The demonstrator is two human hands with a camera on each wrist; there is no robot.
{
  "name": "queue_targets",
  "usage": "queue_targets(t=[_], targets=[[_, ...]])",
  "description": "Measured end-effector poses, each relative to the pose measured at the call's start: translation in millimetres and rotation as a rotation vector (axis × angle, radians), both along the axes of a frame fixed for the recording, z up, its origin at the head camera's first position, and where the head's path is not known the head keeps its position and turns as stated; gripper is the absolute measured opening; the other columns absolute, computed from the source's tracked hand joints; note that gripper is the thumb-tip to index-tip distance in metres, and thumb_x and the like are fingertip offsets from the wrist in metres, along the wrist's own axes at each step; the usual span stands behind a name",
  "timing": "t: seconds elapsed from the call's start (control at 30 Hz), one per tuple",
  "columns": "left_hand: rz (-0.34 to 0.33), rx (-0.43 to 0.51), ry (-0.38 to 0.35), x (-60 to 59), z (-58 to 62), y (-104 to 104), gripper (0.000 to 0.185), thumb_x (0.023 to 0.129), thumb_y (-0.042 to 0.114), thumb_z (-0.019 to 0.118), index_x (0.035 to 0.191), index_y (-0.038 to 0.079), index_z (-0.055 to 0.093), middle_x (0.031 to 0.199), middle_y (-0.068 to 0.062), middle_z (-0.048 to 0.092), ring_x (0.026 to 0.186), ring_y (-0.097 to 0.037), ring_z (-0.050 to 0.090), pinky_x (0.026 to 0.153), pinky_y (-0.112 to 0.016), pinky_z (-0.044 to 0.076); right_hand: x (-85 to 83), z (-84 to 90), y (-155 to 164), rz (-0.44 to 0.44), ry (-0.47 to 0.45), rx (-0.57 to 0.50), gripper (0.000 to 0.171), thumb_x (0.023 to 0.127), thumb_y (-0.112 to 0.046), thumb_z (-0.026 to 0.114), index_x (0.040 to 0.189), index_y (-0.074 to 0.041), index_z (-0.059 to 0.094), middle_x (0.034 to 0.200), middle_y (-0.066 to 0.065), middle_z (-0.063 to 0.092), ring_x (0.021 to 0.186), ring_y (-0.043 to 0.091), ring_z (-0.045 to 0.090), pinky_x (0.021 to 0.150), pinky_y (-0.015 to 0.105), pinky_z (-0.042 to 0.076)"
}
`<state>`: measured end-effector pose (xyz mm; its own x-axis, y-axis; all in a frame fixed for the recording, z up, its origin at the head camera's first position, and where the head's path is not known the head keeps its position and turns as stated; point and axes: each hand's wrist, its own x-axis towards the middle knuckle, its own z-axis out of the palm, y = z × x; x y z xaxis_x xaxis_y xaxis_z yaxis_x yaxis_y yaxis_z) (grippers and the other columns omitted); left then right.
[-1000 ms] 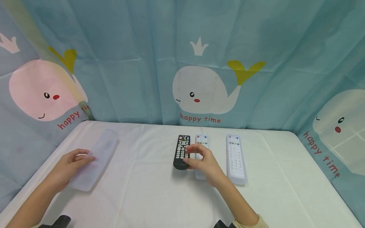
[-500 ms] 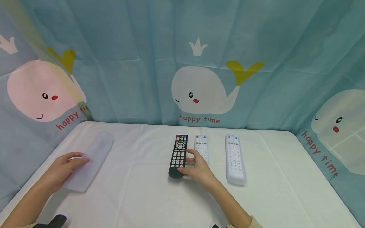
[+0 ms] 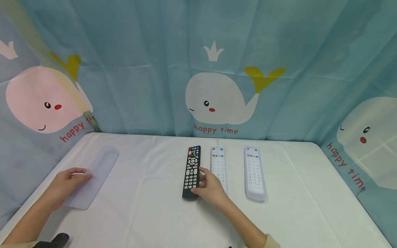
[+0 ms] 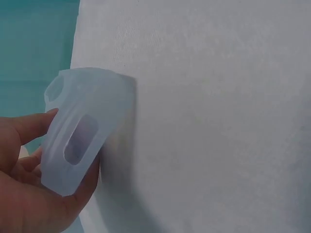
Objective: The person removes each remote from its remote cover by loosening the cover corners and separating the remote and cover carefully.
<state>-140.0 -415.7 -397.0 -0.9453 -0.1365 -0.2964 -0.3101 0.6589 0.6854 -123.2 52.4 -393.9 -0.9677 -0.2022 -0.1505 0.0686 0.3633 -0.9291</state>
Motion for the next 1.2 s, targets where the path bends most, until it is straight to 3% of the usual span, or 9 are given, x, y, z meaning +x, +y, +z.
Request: queue_targets(t=[0.17, 0.3, 0.4, 0.5, 0.6, 0.67, 0.77, 0.97, 1.2], targets=[[0.002, -0.103, 0.105, -0.8, -1.8, -0.2, 0.063, 0.106, 0.032, 0.062, 0.134, -0.023, 0.049, 0.105, -0.017, 0.07, 0.081, 0.004, 0.051, 0.067, -0.022, 0.046, 0.6, -0.7, -4.7, -0.013, 0.034, 0.062, 0.08, 0.086, 0.003, 0.082, 0.155, 0.008, 0.041, 0.12, 0.023, 0.064, 0.097, 0.025, 0.065, 0.079, 0.038, 0.062], [0.035, -0.146, 0.115, 0.8, -4.2, 0.7, 0.063, 0.106, 0.033, 0.064, 0.131, -0.023, 0.052, 0.115, -0.037, 0.064, 0.094, -0.03, 0.066, 0.078, -0.038, 0.056, 0.7, -1.1, -7.4, -0.027, 0.033, 0.068, 0.08, 0.086, 0.003, 0.083, 0.154, 0.008, 0.042, 0.115, 0.02, 0.063, 0.092, 0.022, 0.061, 0.072, 0.034, 0.06], [0.046, -0.147, 0.082, 2.6, -5.2, -0.1, 0.065, 0.107, 0.035, 0.062, 0.134, -0.023, 0.051, 0.134, -0.045, 0.053, 0.117, -0.057, 0.055, 0.091, -0.061, 0.053, 1.0, -1.1, -8.8, -0.034, 0.027, 0.066, 0.08, 0.085, 0.004, 0.083, 0.154, 0.009, 0.042, 0.114, 0.019, 0.063, 0.089, 0.022, 0.059, 0.068, 0.032, 0.06], [0.033, -0.141, 0.074, 3.8, -5.2, -1.6, 0.064, 0.107, 0.035, 0.061, 0.137, -0.021, 0.05, 0.139, -0.045, 0.05, 0.123, -0.06, 0.052, 0.096, -0.065, 0.051, 1.5, -0.6, -9.6, -0.041, 0.017, 0.067, 0.08, 0.085, 0.004, 0.082, 0.154, 0.009, 0.042, 0.114, 0.019, 0.063, 0.089, 0.022, 0.058, 0.067, 0.033, 0.06], [0.005, -0.143, 0.085, 4.3, -4.6, -4.2, 0.061, 0.107, 0.033, 0.062, 0.137, -0.019, 0.053, 0.138, -0.043, 0.053, 0.11, -0.05, 0.062, 0.087, -0.048, 0.06, 2.2, 0.0, -9.5, -0.044, 0.023, 0.079, 0.079, 0.085, 0.004, 0.082, 0.154, 0.01, 0.043, 0.114, 0.02, 0.063, 0.089, 0.021, 0.059, 0.067, 0.032, 0.06], [-0.002, -0.136, 0.087, 4.6, -4.1, -5.9, 0.059, 0.107, 0.032, 0.062, 0.137, -0.018, 0.054, 0.136, -0.042, 0.056, 0.096, -0.031, 0.067, 0.076, -0.033, 0.061, 2.7, 0.3, -9.0, -0.045, 0.024, 0.084, 0.078, 0.086, 0.004, 0.082, 0.153, 0.01, 0.043, 0.115, 0.02, 0.064, 0.089, 0.021, 0.06, 0.068, 0.032, 0.06], [0.004, -0.112, 0.081, 5.5, -3.2, -8.1, 0.057, 0.107, 0.03, 0.062, 0.138, -0.018, 0.054, 0.132, -0.039, 0.06, 0.084, -0.006, 0.06, 0.065, -0.019, 0.054, 3.3, 0.5, -7.8, -0.044, 0.019, 0.073, 0.076, 0.086, 0.005, 0.081, 0.152, 0.011, 0.043, 0.116, 0.021, 0.064, 0.089, 0.021, 0.061, 0.067, 0.031, 0.061], [0.046, -0.073, 0.082, 10.0, -1.0, -8.9, 0.059, 0.108, 0.032, 0.062, 0.14, -0.016, 0.053, 0.127, -0.037, 0.063, 0.078, 0.002, 0.056, 0.065, -0.019, 0.056, 4.0, 1.9, -4.8, -0.035, 0.001, 0.043, 0.074, 0.087, 0.006, 0.079, 0.152, 0.012, 0.044, 0.12, 0.024, 0.064, 0.091, 0.022, 0.064, 0.067, 0.031, 0.064], [0.046, -0.037, 0.113, 13.5, 9.2, -5.7, 0.06, 0.109, 0.032, 0.06, 0.142, -0.018, 0.049, 0.128, -0.037, 0.063, 0.075, 0.014, 0.052, 0.067, -0.016, 0.057, 4.7, 6.3, 0.6, -0.004, -0.015, -0.012, 0.065, 0.09, 0.008, 0.075, 0.148, 0.013, 0.048, 0.122, 0.027, 0.062, 0.094, 0.024, 0.07, 0.071, 0.034, 0.065]])
